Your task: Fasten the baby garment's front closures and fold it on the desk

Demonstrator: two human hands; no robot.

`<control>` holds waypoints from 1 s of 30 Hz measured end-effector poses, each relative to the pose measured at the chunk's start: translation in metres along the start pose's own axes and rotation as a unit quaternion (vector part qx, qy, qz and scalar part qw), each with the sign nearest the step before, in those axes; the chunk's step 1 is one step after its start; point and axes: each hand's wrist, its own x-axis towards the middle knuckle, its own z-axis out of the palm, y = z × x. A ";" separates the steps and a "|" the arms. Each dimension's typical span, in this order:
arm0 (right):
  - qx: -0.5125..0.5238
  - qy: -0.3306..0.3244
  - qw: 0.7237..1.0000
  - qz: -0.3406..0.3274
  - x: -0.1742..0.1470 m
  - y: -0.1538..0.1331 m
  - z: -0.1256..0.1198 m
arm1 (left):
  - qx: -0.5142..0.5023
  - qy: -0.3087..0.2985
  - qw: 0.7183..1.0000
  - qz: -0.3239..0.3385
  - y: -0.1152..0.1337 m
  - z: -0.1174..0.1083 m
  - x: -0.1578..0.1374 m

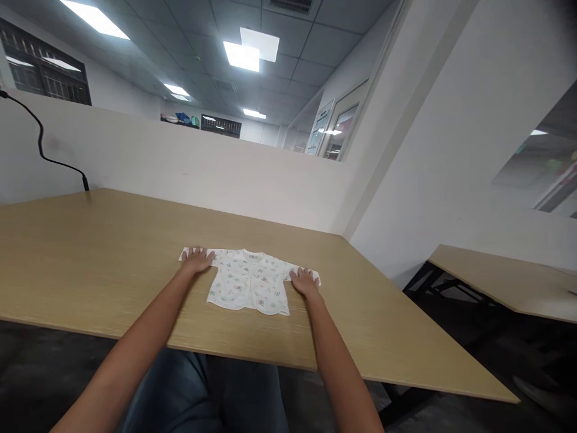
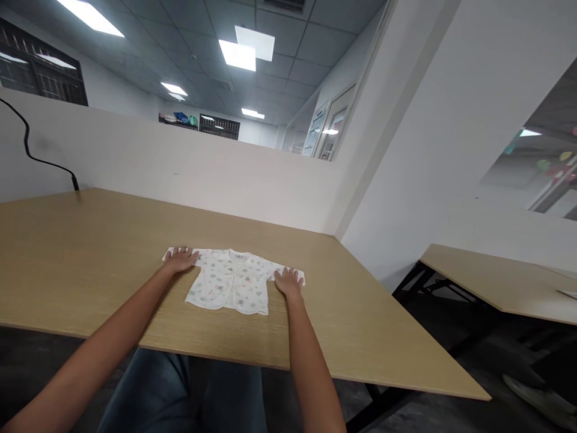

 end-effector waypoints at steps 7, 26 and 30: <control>0.002 -0.001 1.000 -0.001 -0.002 0.000 -0.001 | -0.003 0.002 1.000 0.004 0.001 -0.001 -0.001; 0.002 -0.001 1.000 -0.002 -0.004 -0.001 -0.003 | 0.003 0.012 1.000 0.015 -0.003 0.003 0.003; 0.003 -0.003 1.000 -0.002 -0.004 -0.001 -0.003 | 0.006 0.020 1.000 0.020 -0.004 0.004 0.005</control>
